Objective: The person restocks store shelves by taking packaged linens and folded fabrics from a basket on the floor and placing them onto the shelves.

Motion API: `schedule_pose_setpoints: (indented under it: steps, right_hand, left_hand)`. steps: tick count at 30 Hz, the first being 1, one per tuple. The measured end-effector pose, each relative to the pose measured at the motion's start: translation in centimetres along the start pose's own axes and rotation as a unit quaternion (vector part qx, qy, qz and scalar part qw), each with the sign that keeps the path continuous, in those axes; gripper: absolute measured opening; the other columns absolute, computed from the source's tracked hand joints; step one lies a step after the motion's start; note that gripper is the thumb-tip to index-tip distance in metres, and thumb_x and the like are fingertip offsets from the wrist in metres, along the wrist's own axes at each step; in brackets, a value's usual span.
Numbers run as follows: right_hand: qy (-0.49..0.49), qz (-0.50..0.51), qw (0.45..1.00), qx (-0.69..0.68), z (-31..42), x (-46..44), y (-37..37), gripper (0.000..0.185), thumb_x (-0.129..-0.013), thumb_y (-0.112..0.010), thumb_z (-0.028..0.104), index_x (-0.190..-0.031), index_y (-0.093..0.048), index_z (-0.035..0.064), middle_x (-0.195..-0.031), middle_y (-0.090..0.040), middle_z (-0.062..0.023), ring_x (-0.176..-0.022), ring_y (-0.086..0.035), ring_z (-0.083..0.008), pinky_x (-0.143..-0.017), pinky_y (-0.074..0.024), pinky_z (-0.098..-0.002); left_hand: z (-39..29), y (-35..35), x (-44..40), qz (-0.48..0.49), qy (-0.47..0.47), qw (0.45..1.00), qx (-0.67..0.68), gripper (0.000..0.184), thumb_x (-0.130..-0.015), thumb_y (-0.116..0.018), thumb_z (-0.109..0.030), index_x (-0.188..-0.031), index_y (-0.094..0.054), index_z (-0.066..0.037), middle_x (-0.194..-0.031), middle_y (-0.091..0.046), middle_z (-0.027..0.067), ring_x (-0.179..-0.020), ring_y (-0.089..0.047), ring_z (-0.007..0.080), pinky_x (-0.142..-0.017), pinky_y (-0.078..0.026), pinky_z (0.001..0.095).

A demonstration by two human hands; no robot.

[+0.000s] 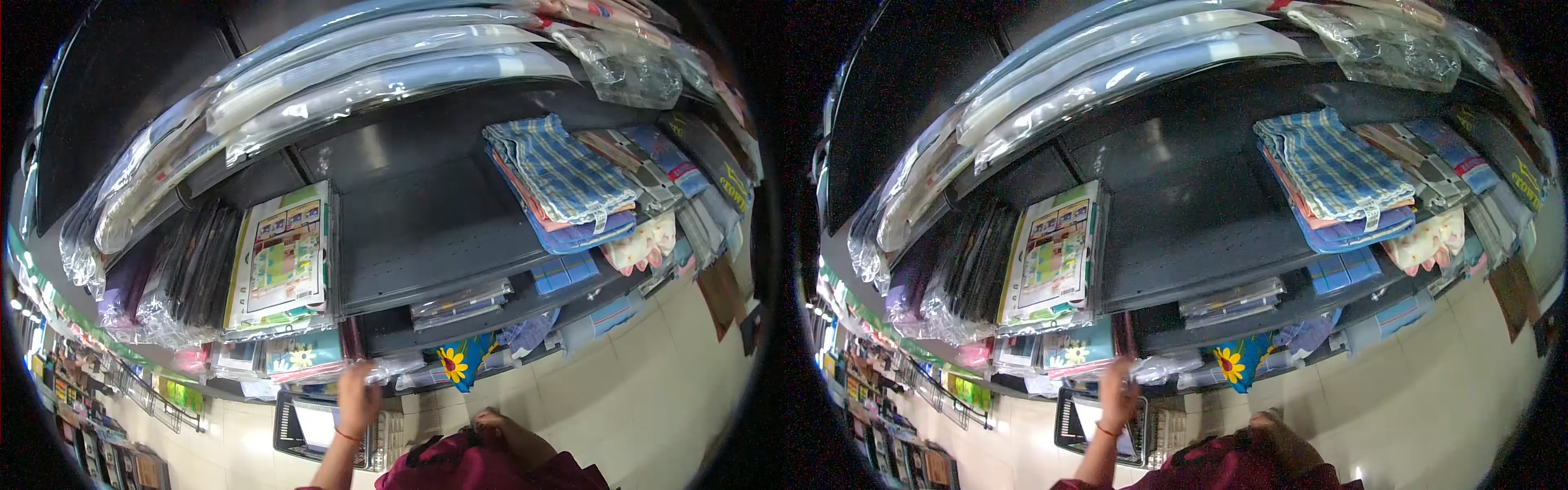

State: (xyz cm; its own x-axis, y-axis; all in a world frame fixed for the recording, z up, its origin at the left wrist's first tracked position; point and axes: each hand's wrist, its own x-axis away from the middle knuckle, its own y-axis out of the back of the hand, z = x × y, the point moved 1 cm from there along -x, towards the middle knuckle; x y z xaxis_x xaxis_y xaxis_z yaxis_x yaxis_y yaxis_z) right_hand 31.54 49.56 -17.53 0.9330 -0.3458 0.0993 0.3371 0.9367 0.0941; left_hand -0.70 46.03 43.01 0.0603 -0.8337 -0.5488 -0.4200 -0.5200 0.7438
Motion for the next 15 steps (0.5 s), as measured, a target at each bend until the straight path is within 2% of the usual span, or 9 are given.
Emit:
schedule_pose_setpoints:
  steps: [2, 3, 4, 5, 6, 8, 11, 12, 15]
  right_hand:
    - [0.029, -0.047, 0.995, -0.083, 1.5, 0.9, 2.5, 0.028, -0.082, -0.054, 0.027, -0.097, -0.061, 0.0038, -0.081, -0.062, -0.0061, -0.076, -0.058, -0.0159, -0.070, -0.0466, -0.0295]
    - [-0.051, -0.071, 0.993, -0.076, 2.8, 2.9, 4.0, 0.028, -0.082, -0.054, 0.027, -0.097, -0.061, 0.0040, -0.081, -0.062, -0.0061, -0.076, -0.059, -0.0161, -0.070, -0.0466, -0.0299]
    - [-0.216, -0.106, 0.970, -0.033, 3.9, 4.6, 5.5, 0.028, -0.082, -0.054, 0.027, -0.097, -0.061, 0.0042, -0.081, -0.062, -0.0060, -0.076, -0.059, -0.0163, -0.070, -0.0465, -0.0302]
    - [-0.328, -0.136, 0.935, -0.007, 5.5, 6.1, 6.8, 0.028, -0.082, -0.054, 0.027, -0.097, -0.061, 0.0044, -0.081, -0.062, -0.0060, -0.077, -0.059, -0.0164, -0.071, -0.0465, -0.0305]
    - [-0.369, -0.152, 0.917, 0.004, 6.3, 7.6, 8.2, 0.027, -0.081, -0.055, 0.027, -0.096, -0.060, 0.0046, -0.082, -0.062, -0.0060, -0.077, -0.059, -0.0166, -0.071, -0.0464, -0.0308]
    - [-0.418, -0.177, 0.891, 0.024, 8.7, 10.0, 10.9, 0.027, -0.081, -0.055, 0.027, -0.096, -0.060, 0.0049, -0.082, -0.062, -0.0059, -0.077, -0.059, -0.0169, -0.071, -0.0463, -0.0315]
    - [-0.444, -0.189, 0.875, 0.045, 9.8, 11.9, 14.0, 0.026, -0.081, -0.055, 0.027, -0.096, -0.060, 0.0055, -0.083, -0.062, -0.0058, -0.077, -0.059, -0.0174, -0.071, -0.0462, -0.0324]
    - [-0.447, -0.186, 0.873, 0.053, 10.5, 12.0, 14.6, 0.026, -0.081, -0.055, 0.027, -0.095, -0.060, 0.0056, -0.083, -0.062, -0.0058, -0.078, -0.059, -0.0176, -0.071, -0.0461, -0.0327]
    - [-0.445, -0.145, 0.880, 0.084, 10.6, 12.2, 14.7, 0.026, -0.080, -0.056, 0.027, -0.095, -0.060, 0.0062, -0.084, -0.062, -0.0057, -0.078, -0.059, -0.0181, -0.072, -0.0460, -0.0337]
  left_hand:
    - [1.6, 2.0, -2.6, -0.099, 0.012, 0.993, -0.066, 0.042, -0.067, -0.058, -0.001, -0.108, -0.050, -0.007, -0.112, -0.050, 0.0154, -0.106, -0.046, 0.0303, -0.088, -0.035, 0.0430]
    - [1.2, 3.4, -4.6, -0.150, 0.024, 0.983, -0.103, 0.044, -0.067, -0.058, -0.004, -0.110, -0.050, -0.008, -0.117, -0.048, 0.0160, -0.112, -0.043, 0.0295, -0.093, -0.032, 0.0447]
    - [0.2, 4.6, -6.5, -0.148, 0.029, 0.977, -0.154, 0.047, -0.066, -0.059, -0.008, -0.113, -0.049, -0.008, -0.121, -0.045, 0.0162, -0.116, -0.039, 0.0291, -0.096, -0.027, 0.0457]
    - [-1.0, 5.9, -8.5, -0.146, 0.035, 0.967, -0.204, 0.051, -0.066, -0.059, -0.012, -0.115, -0.048, -0.009, -0.125, -0.043, 0.0164, -0.120, -0.036, 0.0287, -0.099, -0.023, 0.0467]
    - [0.2, 5.8, -9.3, -0.104, 0.057, 0.975, -0.187, 0.053, -0.066, -0.059, -0.015, -0.117, -0.047, -0.009, -0.127, -0.042, 0.0146, -0.122, -0.034, 0.0284, -0.101, -0.021, 0.0461]
    - [2.0, 4.3, -10.2, -0.060, 0.072, 0.980, -0.176, 0.053, -0.065, -0.062, -0.018, -0.116, -0.049, -0.012, -0.126, -0.045, 0.0077, -0.120, -0.037, 0.0272, -0.101, -0.021, 0.0454]
    - [3.0, 2.9, -10.3, -0.120, 0.103, 0.968, -0.196, 0.048, -0.066, -0.064, -0.018, -0.112, -0.053, -0.013, -0.122, -0.049, 0.0038, -0.116, -0.041, 0.0256, -0.099, -0.024, 0.0449]
    - [2.1, 3.3, -10.5, -0.140, 0.109, 0.966, -0.188, 0.039, -0.068, -0.064, -0.015, -0.106, -0.056, -0.013, -0.117, -0.054, 0.0020, -0.112, -0.046, 0.0234, -0.096, -0.029, 0.0416]
    - [2.3, 3.7, -9.4, -0.153, 0.121, 0.968, -0.158, 0.033, -0.070, -0.063, -0.012, -0.103, -0.058, -0.012, -0.114, -0.056, 0.0016, -0.108, -0.049, 0.0228, -0.092, -0.034, 0.0378]
